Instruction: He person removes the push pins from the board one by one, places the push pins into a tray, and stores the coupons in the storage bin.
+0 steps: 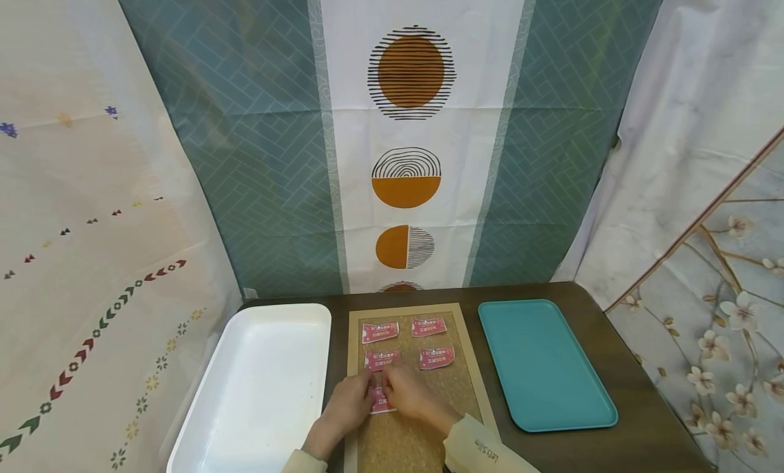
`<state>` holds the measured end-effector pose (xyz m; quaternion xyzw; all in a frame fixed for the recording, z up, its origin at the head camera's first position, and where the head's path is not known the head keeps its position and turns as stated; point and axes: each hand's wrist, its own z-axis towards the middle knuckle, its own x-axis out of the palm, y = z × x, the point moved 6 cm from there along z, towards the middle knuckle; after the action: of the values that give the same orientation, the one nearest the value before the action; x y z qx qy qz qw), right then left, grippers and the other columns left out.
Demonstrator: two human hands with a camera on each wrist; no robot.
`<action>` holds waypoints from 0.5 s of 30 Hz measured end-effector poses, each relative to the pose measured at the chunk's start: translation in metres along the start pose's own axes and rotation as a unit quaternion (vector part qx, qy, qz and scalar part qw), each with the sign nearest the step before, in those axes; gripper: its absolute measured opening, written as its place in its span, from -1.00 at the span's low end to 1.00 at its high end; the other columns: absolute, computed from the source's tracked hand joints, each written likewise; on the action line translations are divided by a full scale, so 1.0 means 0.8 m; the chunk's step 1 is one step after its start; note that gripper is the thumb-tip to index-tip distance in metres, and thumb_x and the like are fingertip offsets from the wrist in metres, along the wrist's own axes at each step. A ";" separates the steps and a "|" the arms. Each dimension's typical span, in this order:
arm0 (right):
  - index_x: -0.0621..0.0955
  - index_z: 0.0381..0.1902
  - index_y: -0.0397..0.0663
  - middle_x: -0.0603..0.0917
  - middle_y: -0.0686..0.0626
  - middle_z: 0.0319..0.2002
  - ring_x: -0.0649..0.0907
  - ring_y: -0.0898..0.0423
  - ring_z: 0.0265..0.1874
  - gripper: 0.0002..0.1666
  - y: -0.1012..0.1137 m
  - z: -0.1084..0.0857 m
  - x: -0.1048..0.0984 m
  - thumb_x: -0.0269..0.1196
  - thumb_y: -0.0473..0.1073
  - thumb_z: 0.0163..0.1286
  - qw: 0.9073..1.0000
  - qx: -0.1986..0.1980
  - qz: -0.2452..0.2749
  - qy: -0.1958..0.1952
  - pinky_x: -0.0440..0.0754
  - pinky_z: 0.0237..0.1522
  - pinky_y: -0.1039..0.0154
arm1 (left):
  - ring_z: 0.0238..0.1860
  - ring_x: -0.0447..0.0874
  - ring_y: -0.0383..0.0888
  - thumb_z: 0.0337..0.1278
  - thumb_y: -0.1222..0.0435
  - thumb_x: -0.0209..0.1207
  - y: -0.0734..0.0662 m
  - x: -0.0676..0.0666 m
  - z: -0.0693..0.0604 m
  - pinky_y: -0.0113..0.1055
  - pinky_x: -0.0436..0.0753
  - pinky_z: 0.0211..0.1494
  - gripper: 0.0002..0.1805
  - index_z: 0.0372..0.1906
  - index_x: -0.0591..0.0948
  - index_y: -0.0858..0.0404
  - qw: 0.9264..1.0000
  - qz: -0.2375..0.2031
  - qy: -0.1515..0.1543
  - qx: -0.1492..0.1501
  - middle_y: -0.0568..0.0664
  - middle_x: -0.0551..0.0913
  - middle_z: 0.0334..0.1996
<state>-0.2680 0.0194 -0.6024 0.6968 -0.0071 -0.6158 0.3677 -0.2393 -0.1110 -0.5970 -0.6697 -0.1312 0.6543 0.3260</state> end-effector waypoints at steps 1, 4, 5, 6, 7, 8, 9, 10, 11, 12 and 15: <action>0.62 -0.32 0.04 0.50 0.19 -0.45 0.45 0.30 -0.45 -0.84 0.000 0.000 0.000 0.38 -0.28 0.44 1.000 -0.002 -0.002 -0.001 0.47 -0.39 0.37 | -0.55 0.42 -0.28 0.29 0.42 0.29 0.000 0.000 0.000 -0.37 0.41 -0.56 -0.91 -0.19 0.60 0.27 1.000 -0.001 0.000 0.001 -0.13 0.57 -0.52; 0.62 -0.32 0.04 0.51 0.19 -0.44 0.44 0.30 -0.44 -0.84 0.001 -0.002 0.000 0.38 -0.28 0.44 1.000 -0.007 -0.008 -0.004 0.47 -0.36 0.37 | -0.54 0.42 -0.28 0.30 0.42 0.28 0.000 0.001 -0.001 -0.38 0.41 -0.55 -0.92 -0.19 0.60 0.28 1.000 -0.003 0.001 0.003 -0.12 0.58 -0.51; 0.61 -0.32 0.04 0.51 0.19 -0.44 0.44 0.30 -0.44 -0.84 0.001 -0.002 0.000 0.39 -0.28 0.43 1.000 -0.008 -0.011 -0.004 0.47 -0.36 0.37 | -0.54 0.43 -0.29 0.30 0.42 0.28 0.000 0.001 -0.001 -0.38 0.42 -0.55 -0.92 -0.19 0.61 0.28 1.000 -0.002 0.001 0.003 -0.12 0.58 -0.51; 0.61 -0.33 0.04 0.50 0.19 -0.44 0.44 0.30 -0.44 -0.83 0.001 -0.002 0.000 0.39 -0.28 0.42 1.000 -0.009 -0.011 -0.002 0.46 -0.37 0.37 | -0.54 0.43 -0.29 0.30 0.42 0.28 0.000 0.001 -0.001 -0.38 0.42 -0.55 -0.92 -0.19 0.60 0.27 1.000 -0.002 0.001 0.003 -0.12 0.58 -0.51; 0.60 -0.33 0.05 0.50 0.20 -0.45 0.44 0.30 -0.44 -0.82 0.002 -0.002 0.000 0.40 -0.27 0.41 1.000 -0.007 -0.010 0.003 0.46 -0.36 0.37 | -0.54 0.43 -0.29 0.29 0.42 0.29 0.000 0.001 -0.001 -0.38 0.42 -0.55 -0.92 -0.19 0.61 0.27 1.000 -0.001 0.001 0.003 -0.13 0.58 -0.51; 0.60 -0.33 0.07 0.50 0.20 -0.46 0.44 0.30 -0.46 -0.81 0.003 -0.002 0.000 0.40 -0.27 0.41 1.000 -0.006 -0.007 0.007 0.45 -0.38 0.37 | -0.54 0.43 -0.29 0.30 0.42 0.29 0.000 0.000 -0.001 -0.39 0.42 -0.55 -0.92 -0.19 0.61 0.27 1.000 -0.001 0.001 0.003 -0.13 0.58 -0.51; 0.59 -0.34 0.08 0.50 0.21 -0.47 0.45 0.30 -0.47 -0.80 0.004 -0.003 0.000 0.40 -0.27 0.41 1.000 -0.006 -0.002 0.011 0.45 -0.39 0.37 | -0.55 0.43 -0.29 0.30 0.41 0.29 0.000 0.000 -0.001 -0.39 0.42 -0.55 -0.92 -0.19 0.60 0.26 1.000 0.000 0.000 0.002 -0.13 0.57 -0.51; 0.58 -0.34 0.09 0.49 0.21 -0.48 0.45 0.30 -0.48 -0.80 0.004 -0.003 0.000 0.40 -0.26 0.41 1.000 -0.005 0.003 0.016 0.45 -0.40 0.37 | -0.55 0.43 -0.29 0.29 0.42 0.29 0.000 0.000 -0.001 -0.39 0.42 -0.55 -0.92 -0.19 0.61 0.26 1.000 0.001 -0.002 0.003 -0.13 0.56 -0.52; 0.57 -0.34 0.10 0.49 0.21 -0.48 0.45 0.30 -0.49 -0.79 0.005 -0.003 0.000 0.39 -0.25 0.42 1.000 -0.002 0.011 0.021 0.45 -0.42 0.38 | -0.56 0.43 -0.30 0.29 0.42 0.30 0.000 0.000 -0.001 -0.39 0.42 -0.56 -0.91 -0.20 0.61 0.26 1.000 0.002 -0.004 0.004 -0.14 0.56 -0.53; 0.56 -0.34 0.11 0.49 0.21 -0.49 0.45 0.30 -0.50 -0.79 0.005 -0.002 -0.001 0.38 -0.25 0.44 1.000 0.000 0.020 0.024 0.44 -0.43 0.38 | -0.56 0.42 -0.30 0.29 0.42 0.30 0.000 0.000 0.000 -0.39 0.42 -0.55 -0.91 -0.20 0.60 0.26 1.000 0.004 -0.006 0.005 -0.14 0.56 -0.53; 0.55 -0.34 0.08 0.49 0.20 -0.51 0.44 0.31 -0.53 -0.79 0.006 -0.002 -0.003 0.34 -0.26 0.47 0.999 -0.003 0.044 0.023 0.43 -0.47 0.39 | -0.56 0.42 -0.30 0.29 0.43 0.30 0.000 0.000 -0.001 -0.39 0.41 -0.55 -0.91 -0.20 0.60 0.26 1.000 0.006 -0.008 0.006 -0.14 0.56 -0.53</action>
<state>-0.2649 0.0177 -0.5978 0.7089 -0.0278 -0.5827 0.3963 -0.2388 -0.1114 -0.5970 -0.6633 -0.1256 0.6624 0.3247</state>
